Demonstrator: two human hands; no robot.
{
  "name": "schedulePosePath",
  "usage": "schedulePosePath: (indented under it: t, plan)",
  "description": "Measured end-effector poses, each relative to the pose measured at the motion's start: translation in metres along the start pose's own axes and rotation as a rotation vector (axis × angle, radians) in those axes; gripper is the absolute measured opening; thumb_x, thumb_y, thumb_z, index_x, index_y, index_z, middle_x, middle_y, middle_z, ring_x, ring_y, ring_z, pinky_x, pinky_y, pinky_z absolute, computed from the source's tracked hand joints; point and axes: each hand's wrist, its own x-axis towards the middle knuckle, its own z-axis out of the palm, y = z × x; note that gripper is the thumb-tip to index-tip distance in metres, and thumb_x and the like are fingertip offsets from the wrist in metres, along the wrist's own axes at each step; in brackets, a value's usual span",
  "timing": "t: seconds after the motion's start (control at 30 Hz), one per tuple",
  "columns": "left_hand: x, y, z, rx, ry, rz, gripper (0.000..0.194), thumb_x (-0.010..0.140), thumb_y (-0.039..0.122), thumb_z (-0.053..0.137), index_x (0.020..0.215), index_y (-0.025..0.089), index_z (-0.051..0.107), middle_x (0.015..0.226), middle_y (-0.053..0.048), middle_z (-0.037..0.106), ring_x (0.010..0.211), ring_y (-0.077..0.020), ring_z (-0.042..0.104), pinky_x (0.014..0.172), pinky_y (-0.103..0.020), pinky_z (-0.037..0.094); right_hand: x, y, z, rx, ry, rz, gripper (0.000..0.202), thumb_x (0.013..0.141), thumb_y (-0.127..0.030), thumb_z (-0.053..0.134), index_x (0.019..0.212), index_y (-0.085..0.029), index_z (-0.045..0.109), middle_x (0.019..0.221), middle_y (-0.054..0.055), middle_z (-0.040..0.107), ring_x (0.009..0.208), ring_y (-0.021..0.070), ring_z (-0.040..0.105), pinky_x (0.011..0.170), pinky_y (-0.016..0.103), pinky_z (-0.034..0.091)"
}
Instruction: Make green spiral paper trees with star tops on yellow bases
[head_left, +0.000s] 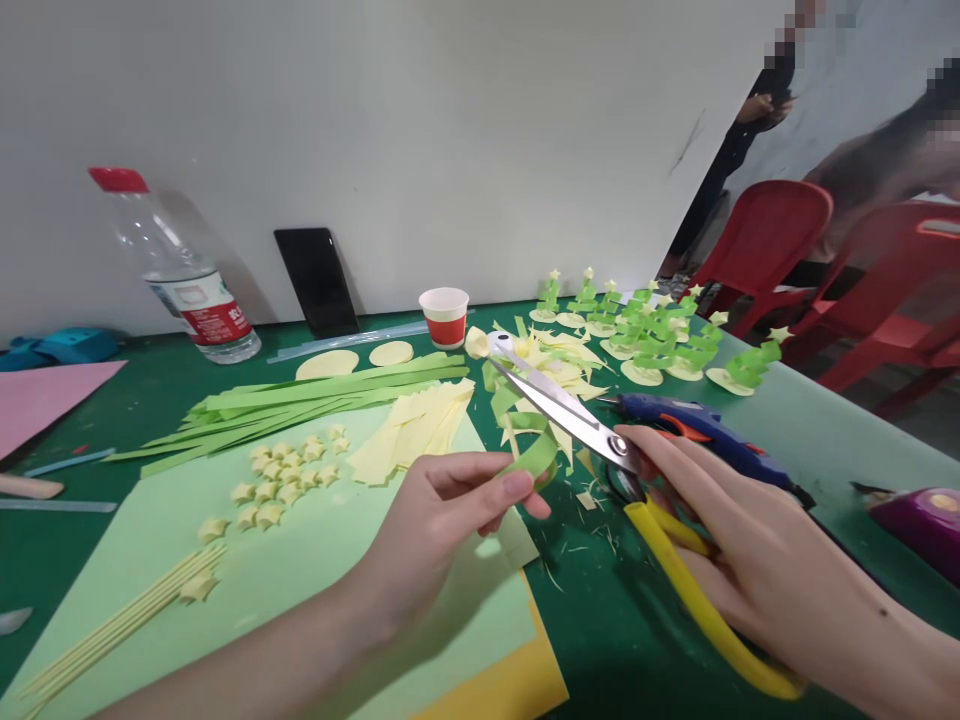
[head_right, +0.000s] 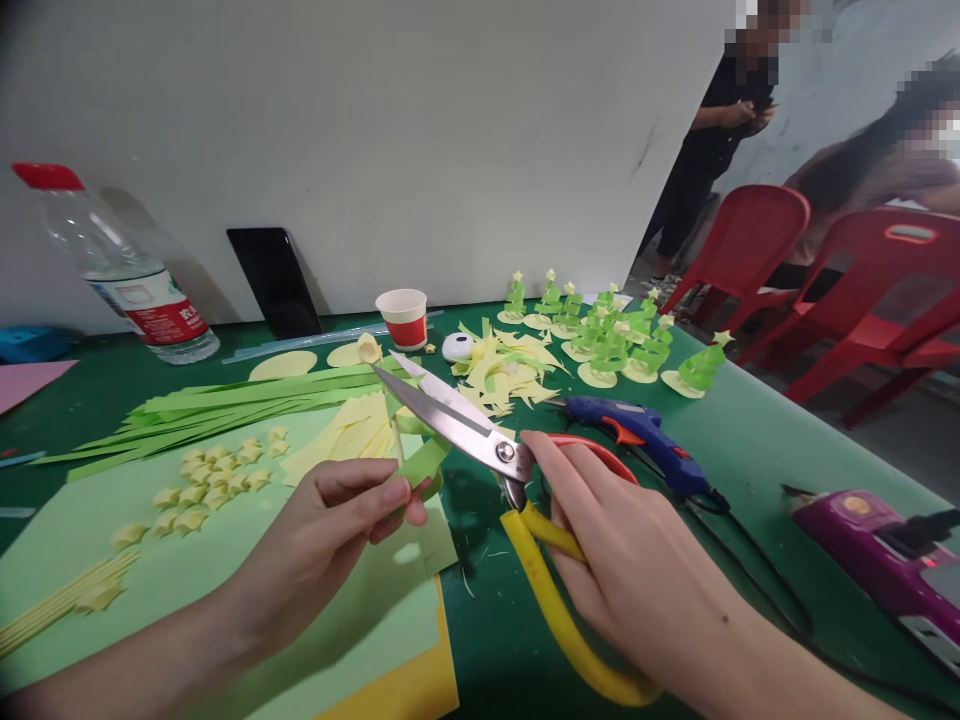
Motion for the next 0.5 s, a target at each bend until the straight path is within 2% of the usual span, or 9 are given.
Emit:
schedulePosePath:
  t: [0.23,0.33,0.5]
  plan:
    - [0.0,0.001,0.001,-0.005,0.003,0.002,0.023,0.068,0.031,0.067,0.049,0.019,0.065,0.053,-0.001,0.059,0.052,-0.0106,0.035,0.051,-0.023,0.031,-0.002,0.001,0.003,0.011,-0.006,0.018,0.041,0.074,-0.01,0.032,0.115,-0.009,0.039,0.091,0.016,0.067,0.06,0.0196,0.066,0.042,0.023,0.051]
    - [0.0,0.001,0.001,-0.004,-0.001,0.009,0.024,0.069,0.031,0.066,0.048,0.019,0.065,0.052,0.0,0.058,0.051,-0.0106,0.034,0.05,-0.023,0.03,-0.008,0.001,0.008,0.048,-0.011,0.072,0.043,0.076,-0.011,0.032,0.118,-0.014,0.038,0.095,0.014,0.065,0.064,0.0194,0.065,0.045,0.024,0.051]
    - [0.0,-0.002,-0.002,-0.014,-0.008,0.007,0.019,0.07,0.031,0.066,0.055,0.02,0.069,0.056,0.0,0.061,0.053,-0.0107,0.035,0.052,-0.022,0.032,-0.015,0.0,0.012,0.158,-0.004,0.16,0.041,0.08,-0.014,0.031,0.12,-0.019,0.036,0.092,0.01,0.063,0.059,0.0166,0.061,0.045,0.023,0.047]
